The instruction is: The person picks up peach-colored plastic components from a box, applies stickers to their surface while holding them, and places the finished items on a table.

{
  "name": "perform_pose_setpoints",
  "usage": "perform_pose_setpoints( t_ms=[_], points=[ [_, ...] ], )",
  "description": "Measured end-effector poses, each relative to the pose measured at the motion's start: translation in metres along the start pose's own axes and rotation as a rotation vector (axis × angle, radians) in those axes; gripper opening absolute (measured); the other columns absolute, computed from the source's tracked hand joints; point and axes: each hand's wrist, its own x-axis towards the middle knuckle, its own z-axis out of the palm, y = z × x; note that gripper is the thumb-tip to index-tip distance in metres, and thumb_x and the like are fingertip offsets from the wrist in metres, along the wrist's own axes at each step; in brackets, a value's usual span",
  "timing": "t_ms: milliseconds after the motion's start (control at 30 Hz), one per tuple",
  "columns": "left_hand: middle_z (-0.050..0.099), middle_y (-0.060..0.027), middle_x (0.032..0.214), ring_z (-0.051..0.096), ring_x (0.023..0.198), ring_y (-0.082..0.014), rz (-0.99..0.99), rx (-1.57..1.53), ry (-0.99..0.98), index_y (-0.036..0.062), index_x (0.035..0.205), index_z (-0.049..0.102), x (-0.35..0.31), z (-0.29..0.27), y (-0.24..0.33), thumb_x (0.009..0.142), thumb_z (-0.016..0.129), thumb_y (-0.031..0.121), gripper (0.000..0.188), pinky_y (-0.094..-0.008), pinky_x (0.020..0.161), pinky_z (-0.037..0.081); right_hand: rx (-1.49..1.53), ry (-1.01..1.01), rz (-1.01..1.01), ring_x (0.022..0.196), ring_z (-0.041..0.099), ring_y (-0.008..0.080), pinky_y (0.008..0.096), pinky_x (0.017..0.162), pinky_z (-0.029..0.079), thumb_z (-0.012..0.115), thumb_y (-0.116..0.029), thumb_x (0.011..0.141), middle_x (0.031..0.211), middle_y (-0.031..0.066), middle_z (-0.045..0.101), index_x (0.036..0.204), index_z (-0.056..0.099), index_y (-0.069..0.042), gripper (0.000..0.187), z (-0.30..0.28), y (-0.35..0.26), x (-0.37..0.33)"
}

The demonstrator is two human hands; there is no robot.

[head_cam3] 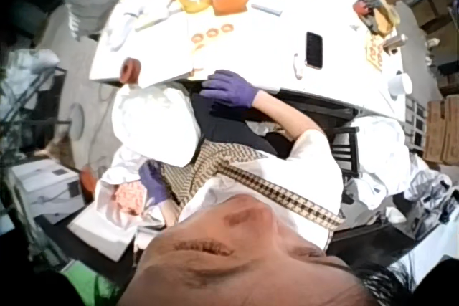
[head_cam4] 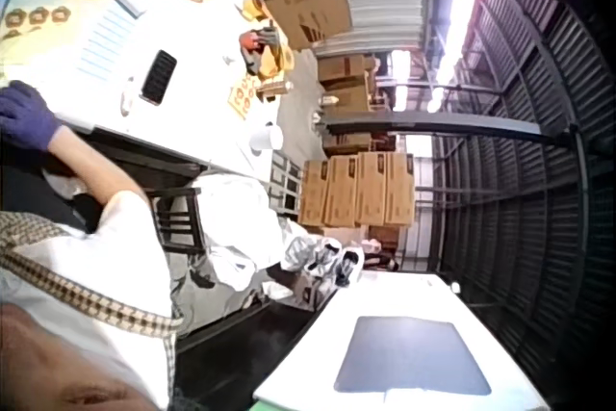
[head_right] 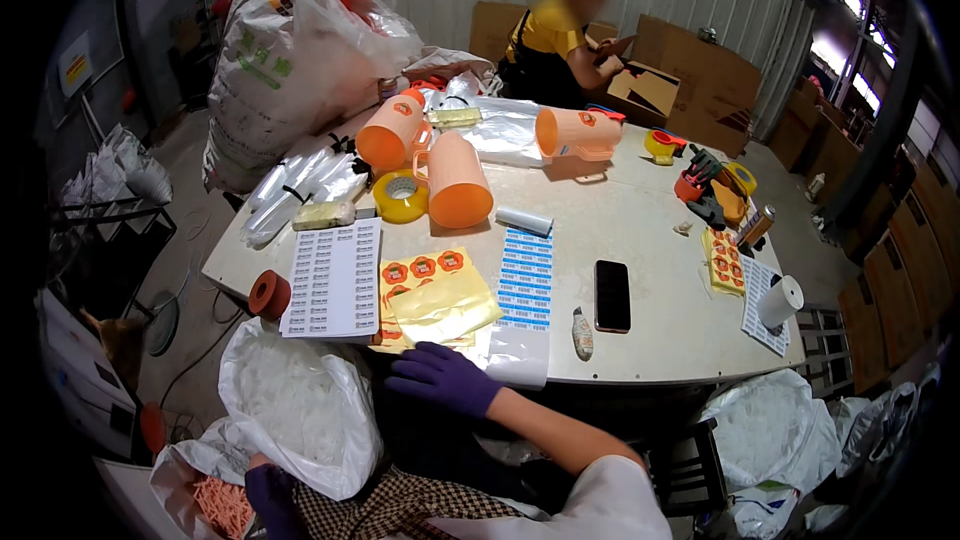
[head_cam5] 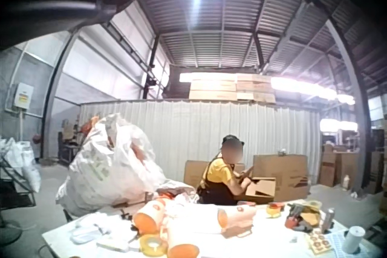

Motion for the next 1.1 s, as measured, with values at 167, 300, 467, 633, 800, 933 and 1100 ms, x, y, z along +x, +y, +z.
perform_pose_setpoints(
  t_ms=[167,300,467,633,800,933,1100],
  points=[
    [0.062,-0.0061,0.092,0.054,0.082,-0.0148,0.015,0.168,0.182,0.0014,0.103,0.061,-0.006,-0.011,-0.015,0.099,0.058,0.015,0.014,-0.0303,0.072,0.048,-0.221,-0.241,0.096,0.125,0.054,0.0352,0.0499,0.106,0.042,0.067,-0.028,0.086,0.134,0.0145,0.056,0.136,0.055,-0.014,0.053,-0.102,0.022,-0.078],
    [0.063,-0.0156,0.088,0.055,0.082,-0.0324,0.545,0.64,-0.234,-0.0008,0.096,0.063,-0.006,0.006,-0.001,0.097,0.059,0.02,0.021,-0.0426,0.08,0.046,-0.164,-0.546,0.139,0.136,0.044,0.0363,0.0515,0.113,0.035,0.066,-0.029,0.086,0.146,0.0162,0.047,0.144,0.046,-0.014,0.063,-0.157,0.035,-0.146],
    [0.064,-0.0207,0.093,0.057,0.09,-0.0401,0.512,0.891,-0.746,0.0043,0.097,0.067,0.01,-0.007,0.025,0.094,0.059,0.029,0.026,-0.0508,0.086,0.044,-0.181,-0.619,0.114,0.142,0.038,0.0348,0.052,0.116,0.032,0.054,-0.022,0.095,0.153,0.014,0.039,0.147,0.039,-0.016,0.055,-0.148,0.049,-0.182],
    [0.062,-0.0226,0.11,0.06,0.1,-0.0397,0.611,1.085,-0.86,0.0036,0.109,0.067,0.022,0.002,0.032,0.092,0.063,0.029,0.03,-0.052,0.092,0.044,-0.208,-0.586,0.081,0.139,0.04,0.039,0.0539,0.114,0.033,0.052,-0.026,0.097,0.15,0.017,0.042,0.144,0.042,-0.016,0.049,-0.14,0.055,-0.19],
    [0.062,-0.0227,0.111,0.059,0.102,-0.0395,0.686,1.038,-0.822,0.0039,0.109,0.066,0.039,0.039,0.032,0.091,0.063,0.029,0.031,-0.0519,0.093,0.044,-0.179,-0.496,0.062,0.137,0.042,0.0397,0.0547,0.113,0.034,0.054,-0.025,0.097,0.146,0.0168,0.046,0.138,0.047,-0.015,0.043,-0.143,0.053,-0.184],
    [0.062,-0.0227,0.112,0.059,0.103,-0.0393,0.708,1.013,-0.806,0.0042,0.11,0.066,0.049,0.058,0.029,0.091,0.063,0.029,0.031,-0.0519,0.094,0.043,-0.169,-0.488,0.058,0.135,0.044,0.0398,0.055,0.112,0.035,0.055,-0.024,0.096,0.145,0.0164,0.047,0.135,0.049,-0.015,0.041,-0.142,0.054,-0.184],
    [0.062,-0.0228,0.113,0.058,0.105,-0.0391,0.723,0.997,-0.811,0.0045,0.11,0.066,0.057,0.07,0.024,0.091,0.063,0.029,0.031,-0.0519,0.096,0.042,-0.138,-0.553,0.066,0.138,0.04,0.0408,0.0552,0.114,0.032,0.051,-0.017,0.096,0.151,0.0182,0.04,0.143,0.04,-0.015,0.049,-0.141,0.058,-0.186]
  ],
)
